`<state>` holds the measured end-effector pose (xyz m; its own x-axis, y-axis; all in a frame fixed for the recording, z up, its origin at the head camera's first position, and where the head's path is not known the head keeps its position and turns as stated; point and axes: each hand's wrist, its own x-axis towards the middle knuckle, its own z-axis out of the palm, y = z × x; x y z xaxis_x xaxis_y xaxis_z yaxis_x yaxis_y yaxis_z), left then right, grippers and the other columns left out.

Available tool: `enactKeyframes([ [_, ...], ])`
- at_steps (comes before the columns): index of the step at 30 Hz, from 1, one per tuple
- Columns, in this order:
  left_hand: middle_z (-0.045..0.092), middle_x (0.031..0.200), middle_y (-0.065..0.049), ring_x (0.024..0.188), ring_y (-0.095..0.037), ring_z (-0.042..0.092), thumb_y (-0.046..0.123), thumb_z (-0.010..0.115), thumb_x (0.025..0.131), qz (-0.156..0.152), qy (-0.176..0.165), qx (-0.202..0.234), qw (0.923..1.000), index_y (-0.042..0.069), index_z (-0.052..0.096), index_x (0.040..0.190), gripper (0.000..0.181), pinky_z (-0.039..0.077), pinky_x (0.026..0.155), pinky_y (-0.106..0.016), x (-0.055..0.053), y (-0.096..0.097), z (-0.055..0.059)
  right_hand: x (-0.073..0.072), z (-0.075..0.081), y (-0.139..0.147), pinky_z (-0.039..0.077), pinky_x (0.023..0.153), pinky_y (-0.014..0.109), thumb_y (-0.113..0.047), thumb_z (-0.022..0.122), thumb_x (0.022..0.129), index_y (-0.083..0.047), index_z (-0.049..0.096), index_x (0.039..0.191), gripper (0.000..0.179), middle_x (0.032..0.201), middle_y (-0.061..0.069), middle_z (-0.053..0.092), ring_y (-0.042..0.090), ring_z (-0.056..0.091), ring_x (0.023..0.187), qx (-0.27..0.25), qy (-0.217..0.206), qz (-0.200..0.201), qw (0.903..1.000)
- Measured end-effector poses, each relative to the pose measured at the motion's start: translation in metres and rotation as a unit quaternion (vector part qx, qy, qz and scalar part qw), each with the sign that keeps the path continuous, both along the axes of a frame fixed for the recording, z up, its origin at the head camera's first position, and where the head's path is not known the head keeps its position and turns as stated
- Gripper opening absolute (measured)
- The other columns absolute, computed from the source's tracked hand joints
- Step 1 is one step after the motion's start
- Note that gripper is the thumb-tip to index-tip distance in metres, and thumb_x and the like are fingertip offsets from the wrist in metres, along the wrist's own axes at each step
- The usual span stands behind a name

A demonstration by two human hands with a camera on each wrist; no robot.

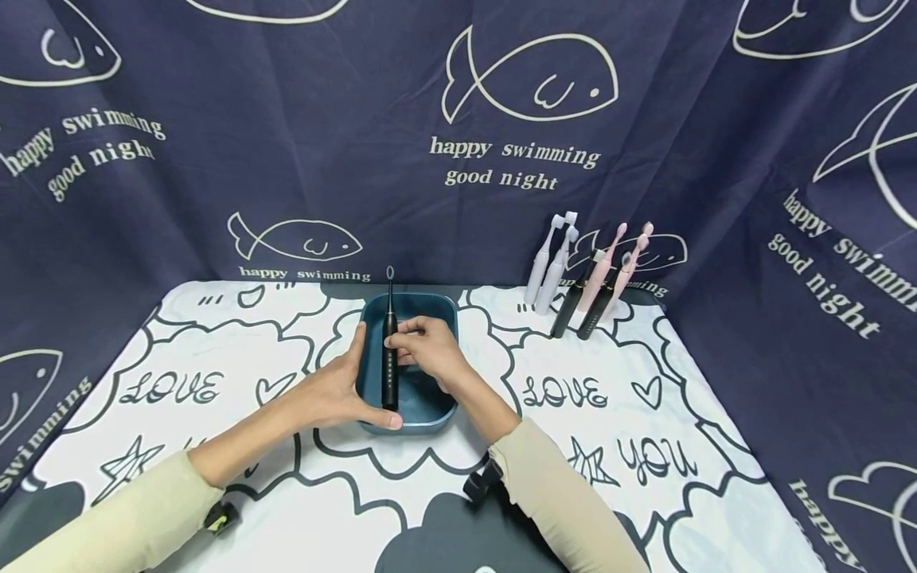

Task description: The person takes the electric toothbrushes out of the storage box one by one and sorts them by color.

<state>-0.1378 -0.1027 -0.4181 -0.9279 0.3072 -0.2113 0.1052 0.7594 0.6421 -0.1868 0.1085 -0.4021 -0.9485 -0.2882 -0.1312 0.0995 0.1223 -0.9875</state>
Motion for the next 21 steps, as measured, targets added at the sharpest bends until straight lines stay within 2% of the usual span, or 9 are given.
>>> enactKeyframes([
  [9, 0.043, 0.176, -0.030, 0.153, -0.042, 0.058, 0.088, 0.095, 0.062, -0.003, 0.006, 0.007, 1.0000, 0.019, -0.023, 0.179, 0.180, 0.053, 0.119, -0.060, 0.000, -0.001, 0.000, 0.001, 0.005, 0.009, 0.069, 0.088, 0.033, -0.008, 0.077, 0.103, 0.009, 0.071, 0.127, 0.030, 0.105, 0.008, 0.078, 0.011, 0.076, 0.084, -0.009, 0.004, -0.006, 0.9999],
  [12, 0.043, 0.176, -0.031, 0.153, -0.042, 0.058, 0.087, 0.095, 0.063, -0.004, 0.006, 0.007, 1.0000, 0.019, -0.023, 0.179, 0.179, 0.053, 0.120, -0.060, 0.000, -0.001, -0.001, 0.002, 0.007, 0.011, 0.069, 0.090, 0.037, -0.008, 0.078, 0.102, 0.009, 0.071, 0.128, 0.031, 0.107, 0.010, 0.080, 0.012, 0.076, 0.083, -0.008, 0.011, -0.014, 0.9998],
  [17, 0.040, 0.177, -0.032, 0.155, -0.044, 0.056, 0.088, 0.094, 0.063, -0.002, 0.003, 0.000, 1.0000, 0.020, -0.024, 0.179, 0.179, 0.053, 0.119, -0.061, -0.001, -0.001, -0.001, 0.004, 0.012, 0.016, 0.068, 0.100, 0.050, -0.007, 0.078, 0.101, 0.006, 0.071, 0.127, 0.030, 0.107, 0.010, 0.080, 0.012, 0.077, 0.084, -0.005, 0.025, -0.022, 0.9994],
  [21, 0.040, 0.177, -0.033, 0.156, -0.045, 0.055, 0.086, 0.095, 0.065, -0.003, 0.004, 0.000, 1.0000, 0.019, -0.023, 0.179, 0.178, 0.052, 0.120, -0.061, -0.001, 0.000, -0.001, 0.005, 0.015, 0.020, 0.068, 0.100, 0.049, -0.007, 0.078, 0.101, 0.006, 0.071, 0.128, 0.031, 0.107, 0.010, 0.079, 0.012, 0.078, 0.086, -0.004, 0.032, -0.026, 0.9991],
])
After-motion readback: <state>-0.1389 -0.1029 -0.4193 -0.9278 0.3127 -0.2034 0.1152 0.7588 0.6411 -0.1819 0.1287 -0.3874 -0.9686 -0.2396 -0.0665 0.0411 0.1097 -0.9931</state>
